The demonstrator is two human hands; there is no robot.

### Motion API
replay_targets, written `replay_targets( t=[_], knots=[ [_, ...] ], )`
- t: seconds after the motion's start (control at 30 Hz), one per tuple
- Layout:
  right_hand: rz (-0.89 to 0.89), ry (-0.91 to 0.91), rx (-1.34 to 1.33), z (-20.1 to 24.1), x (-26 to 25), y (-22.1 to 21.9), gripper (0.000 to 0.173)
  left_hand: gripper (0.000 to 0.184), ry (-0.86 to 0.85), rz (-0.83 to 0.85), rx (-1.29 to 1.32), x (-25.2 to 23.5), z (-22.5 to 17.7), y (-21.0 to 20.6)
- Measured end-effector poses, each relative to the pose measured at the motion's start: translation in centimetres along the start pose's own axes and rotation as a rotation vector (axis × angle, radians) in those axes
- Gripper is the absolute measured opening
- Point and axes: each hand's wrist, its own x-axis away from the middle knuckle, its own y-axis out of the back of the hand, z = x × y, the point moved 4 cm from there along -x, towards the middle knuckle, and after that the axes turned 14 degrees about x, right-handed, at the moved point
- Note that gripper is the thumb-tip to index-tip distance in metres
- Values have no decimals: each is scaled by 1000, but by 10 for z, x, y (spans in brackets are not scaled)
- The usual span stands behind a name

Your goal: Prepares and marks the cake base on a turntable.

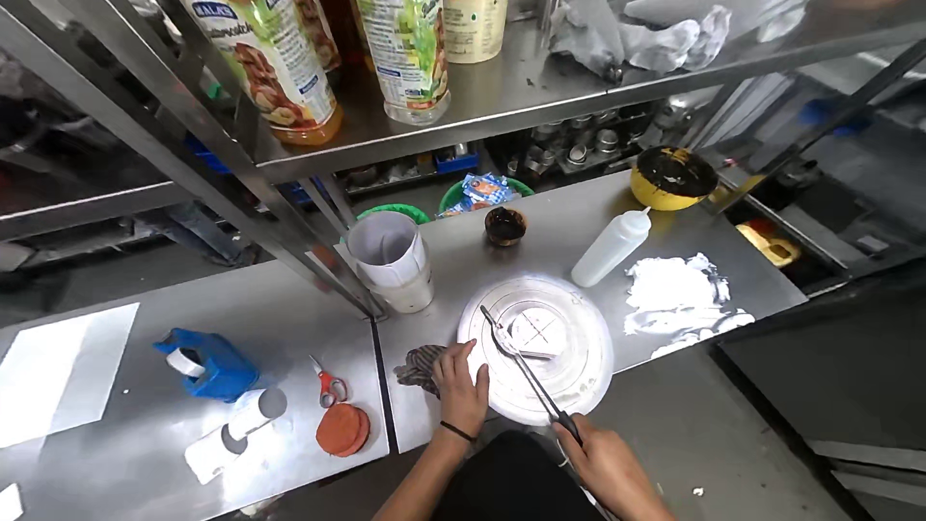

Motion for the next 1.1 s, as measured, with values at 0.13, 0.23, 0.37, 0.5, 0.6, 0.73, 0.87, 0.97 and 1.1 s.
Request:
replay_targets(
  t=[0.13,0.23,0.37,0.5,0.6,0.73,0.87,0.97,1.1],
  knots=[
    [-2,-6,31,-5,2,-2,56,45,-127,27,-44,-12,-13,2],
    [-7,-4,28,-7,3,-3,56,45,-181,96,-27,-31,-16,-3],
    [-6,-6,23,-10,3,-4,55,50,-220,119,-3,-39,-23,-14],
    [-5,-5,20,-13,2,-6,56,53,-215,111,21,-32,-21,-19],
    [17,2,8,-16,1,-6,57,56,-195,117,-11,-30,-21,-20],
    [25,26,-8,-24,0,-2,56,58,-159,120,-70,-31,-24,-23],
    [30,55,-12,-27,-2,0,55,59,-152,125,-92,-31,-24,-25],
    [54,54,-1,-25,-1,1,54,60,-152,117,-96,-32,-25,-25],
    [46,59,3,-27,3,-3,54,60,-151,104,-121,-32,-25,-25]
  ],
)
